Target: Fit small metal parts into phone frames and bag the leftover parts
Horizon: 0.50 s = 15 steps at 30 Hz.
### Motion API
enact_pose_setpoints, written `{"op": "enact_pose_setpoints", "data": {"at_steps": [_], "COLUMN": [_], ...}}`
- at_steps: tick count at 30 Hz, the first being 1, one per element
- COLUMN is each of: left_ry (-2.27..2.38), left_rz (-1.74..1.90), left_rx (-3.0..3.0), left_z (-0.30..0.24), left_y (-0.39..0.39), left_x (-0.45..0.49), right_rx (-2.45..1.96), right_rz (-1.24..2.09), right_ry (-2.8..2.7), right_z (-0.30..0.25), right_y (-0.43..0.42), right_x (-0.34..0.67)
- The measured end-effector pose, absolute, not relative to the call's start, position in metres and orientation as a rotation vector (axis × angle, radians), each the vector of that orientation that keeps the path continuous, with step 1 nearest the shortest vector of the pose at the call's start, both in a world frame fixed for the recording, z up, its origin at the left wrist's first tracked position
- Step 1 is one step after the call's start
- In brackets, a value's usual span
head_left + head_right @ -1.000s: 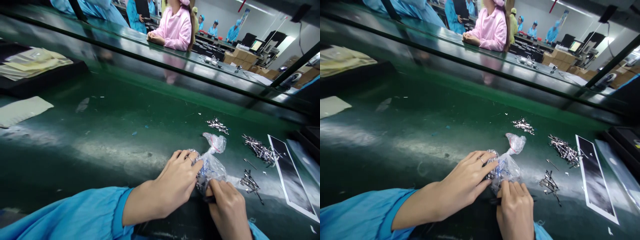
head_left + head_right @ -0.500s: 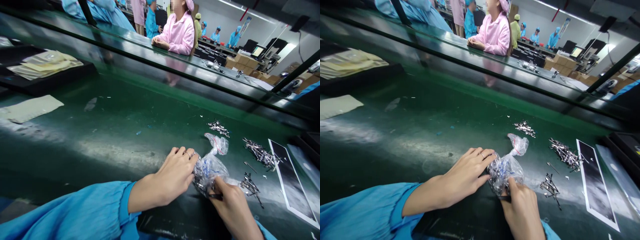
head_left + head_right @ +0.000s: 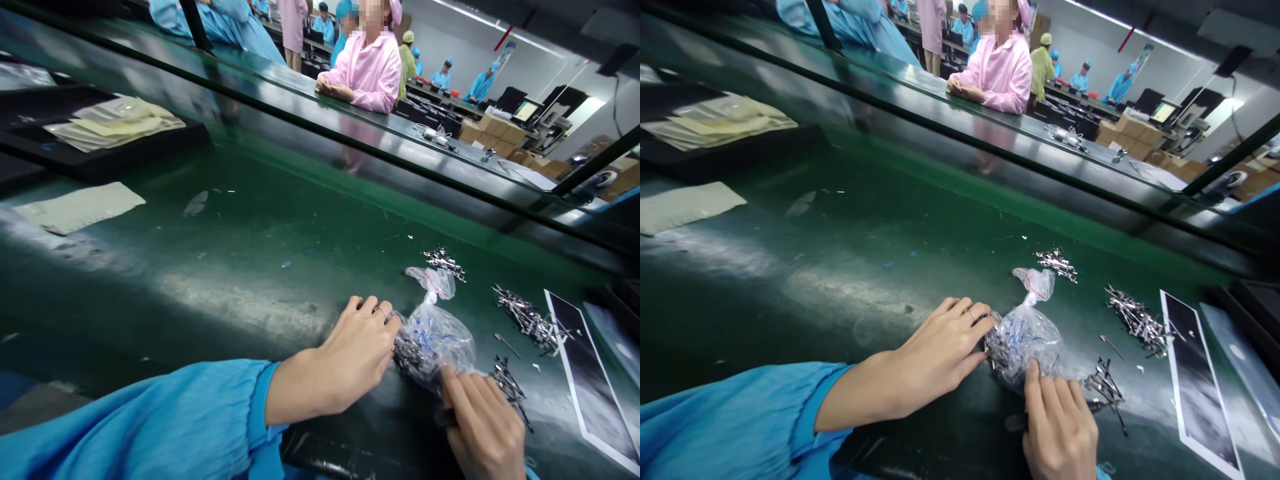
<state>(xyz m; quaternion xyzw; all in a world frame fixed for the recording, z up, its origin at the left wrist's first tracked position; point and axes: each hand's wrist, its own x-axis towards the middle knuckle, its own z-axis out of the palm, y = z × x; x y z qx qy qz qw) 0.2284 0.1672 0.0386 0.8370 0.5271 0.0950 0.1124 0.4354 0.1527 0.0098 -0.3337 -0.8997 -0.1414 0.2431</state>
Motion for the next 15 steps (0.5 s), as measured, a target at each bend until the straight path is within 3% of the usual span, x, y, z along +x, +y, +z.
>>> {"op": "enact_pose_setpoints", "data": {"at_steps": [3,15], "left_ry": [1.551,1.566], "left_rz": [0.267,0.25], "left_rx": [2.47,2.503], "left_z": [0.039,0.032], "left_y": [0.168,0.167], "left_x": [0.229,0.227], "right_rx": [-0.814,-0.921], "right_rz": [-0.504,-0.169], "right_ry": [-2.612,-2.531], "right_z": [0.012,0.025], "right_y": [0.152,0.143], "right_x": [0.44,0.463]}}
